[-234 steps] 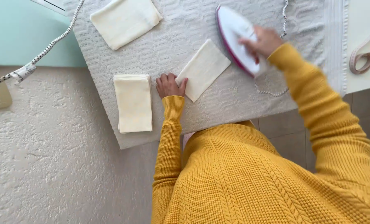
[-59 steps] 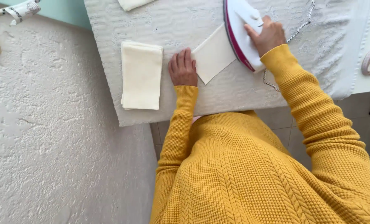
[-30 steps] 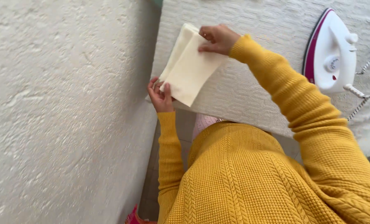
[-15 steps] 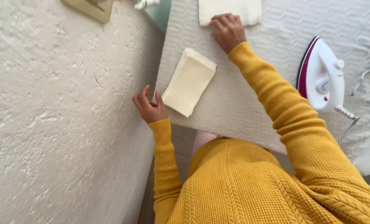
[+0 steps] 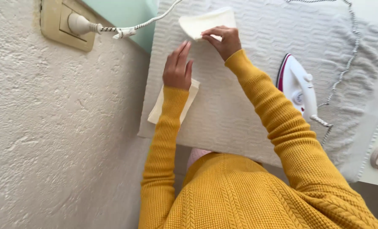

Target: Ironing and folding small rectangular fabric pieces on a workspace.

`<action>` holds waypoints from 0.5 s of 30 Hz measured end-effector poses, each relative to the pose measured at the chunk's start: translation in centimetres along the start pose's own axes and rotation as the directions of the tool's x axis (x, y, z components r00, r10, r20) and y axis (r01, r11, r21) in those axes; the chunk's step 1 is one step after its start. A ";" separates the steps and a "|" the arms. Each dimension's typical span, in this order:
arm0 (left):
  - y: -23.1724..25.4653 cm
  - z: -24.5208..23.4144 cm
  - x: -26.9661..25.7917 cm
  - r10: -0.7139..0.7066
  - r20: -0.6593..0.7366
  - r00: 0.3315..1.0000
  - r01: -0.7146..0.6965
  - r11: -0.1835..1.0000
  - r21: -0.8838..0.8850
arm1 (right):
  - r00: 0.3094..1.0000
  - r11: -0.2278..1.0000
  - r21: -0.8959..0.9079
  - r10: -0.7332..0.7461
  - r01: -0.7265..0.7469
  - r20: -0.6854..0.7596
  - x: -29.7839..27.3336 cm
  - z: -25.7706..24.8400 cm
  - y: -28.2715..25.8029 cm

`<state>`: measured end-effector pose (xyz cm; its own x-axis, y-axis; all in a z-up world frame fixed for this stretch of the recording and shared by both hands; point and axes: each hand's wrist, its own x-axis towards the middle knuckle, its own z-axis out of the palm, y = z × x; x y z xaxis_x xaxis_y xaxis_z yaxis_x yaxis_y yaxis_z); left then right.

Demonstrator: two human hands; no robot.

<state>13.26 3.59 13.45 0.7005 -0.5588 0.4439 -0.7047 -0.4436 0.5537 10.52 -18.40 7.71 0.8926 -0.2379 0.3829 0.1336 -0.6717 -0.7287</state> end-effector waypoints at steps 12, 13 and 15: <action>-3.0 7.3 9.3 -0.048 0.364 0.930 0.082 0.994 -0.078 | 0.995 0.999 -0.024 0.026 -0.029 -0.096 -0.8 -3.3 0.6; -2.5 7.1 10.3 -0.038 0.358 0.933 0.071 0.994 -0.079 | 0.994 0.999 -0.029 0.018 -0.022 -0.105 0.1 -3.7 0.7; -1.4 6.7 12.0 0.042 0.247 0.968 -0.012 0.993 -0.121 | 0.999 0.991 -0.133 0.002 -0.008 -0.044 1.4 -4.2 0.8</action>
<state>21.91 -7.19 13.21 0.6209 -0.7324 0.2793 -0.6946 -0.3489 0.6291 10.05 -22.23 10.09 0.8730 -0.2704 0.4059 0.0678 -0.7569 -0.6500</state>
